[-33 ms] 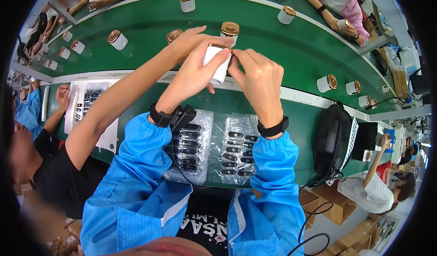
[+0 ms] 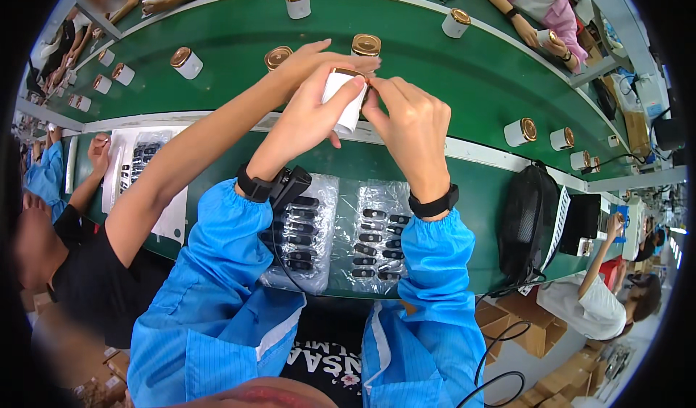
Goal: Applying labels and protective stickers to electronic device housings on an assembly line.
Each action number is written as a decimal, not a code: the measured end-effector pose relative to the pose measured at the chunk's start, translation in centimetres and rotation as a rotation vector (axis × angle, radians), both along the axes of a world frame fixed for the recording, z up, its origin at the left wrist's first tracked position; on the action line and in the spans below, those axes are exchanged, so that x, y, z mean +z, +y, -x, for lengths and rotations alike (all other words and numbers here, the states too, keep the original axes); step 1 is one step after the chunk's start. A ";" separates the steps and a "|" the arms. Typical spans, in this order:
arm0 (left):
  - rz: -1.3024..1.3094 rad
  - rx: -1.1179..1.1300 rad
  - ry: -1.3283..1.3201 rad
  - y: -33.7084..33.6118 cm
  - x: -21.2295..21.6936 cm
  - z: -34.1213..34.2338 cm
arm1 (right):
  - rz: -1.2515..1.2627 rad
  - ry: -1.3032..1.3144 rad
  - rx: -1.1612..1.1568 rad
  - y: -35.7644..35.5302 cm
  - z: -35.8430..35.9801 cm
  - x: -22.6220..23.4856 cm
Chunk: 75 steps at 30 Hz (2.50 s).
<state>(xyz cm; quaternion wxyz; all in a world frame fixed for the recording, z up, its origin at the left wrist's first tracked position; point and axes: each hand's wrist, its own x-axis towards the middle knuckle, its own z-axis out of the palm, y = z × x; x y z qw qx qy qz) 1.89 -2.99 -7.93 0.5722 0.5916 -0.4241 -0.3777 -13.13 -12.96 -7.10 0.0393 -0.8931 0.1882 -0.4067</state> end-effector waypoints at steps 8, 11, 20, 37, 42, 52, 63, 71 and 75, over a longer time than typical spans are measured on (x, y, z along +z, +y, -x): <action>-0.020 -0.009 0.012 0.7 1.4 0.7 | 0.055 -0.019 -0.008 0.5 0.7 1.5; 0.036 0.010 0.011 1.2 2.5 1.1 | 0.122 -0.088 0.008 0.7 0.9 2.4; 0.050 -0.088 -0.003 2.8 5.2 1.0 | 0.166 -0.072 0.037 2.6 2.5 5.6; 0.090 -0.338 -0.084 3.8 6.1 -0.8 | 0.073 0.078 0.135 5.0 4.8 8.5; 0.101 -0.417 -0.122 4.1 6.2 -1.1 | -0.012 0.137 0.160 6.0 5.6 9.1; 0.069 -0.501 -0.102 4.2 6.3 -1.4 | -0.004 0.154 0.194 6.8 6.1 9.4; 0.165 -0.461 -0.080 4.8 7.4 -2.9 | -0.064 0.153 0.192 7.3 7.8 11.5; 0.244 -0.544 0.333 4.1 6.6 -2.4 | 0.019 0.024 0.099 7.6 7.7 11.7; 0.303 -0.625 0.584 3.4 6.3 -1.2 | 0.226 -0.128 0.030 7.4 7.5 11.7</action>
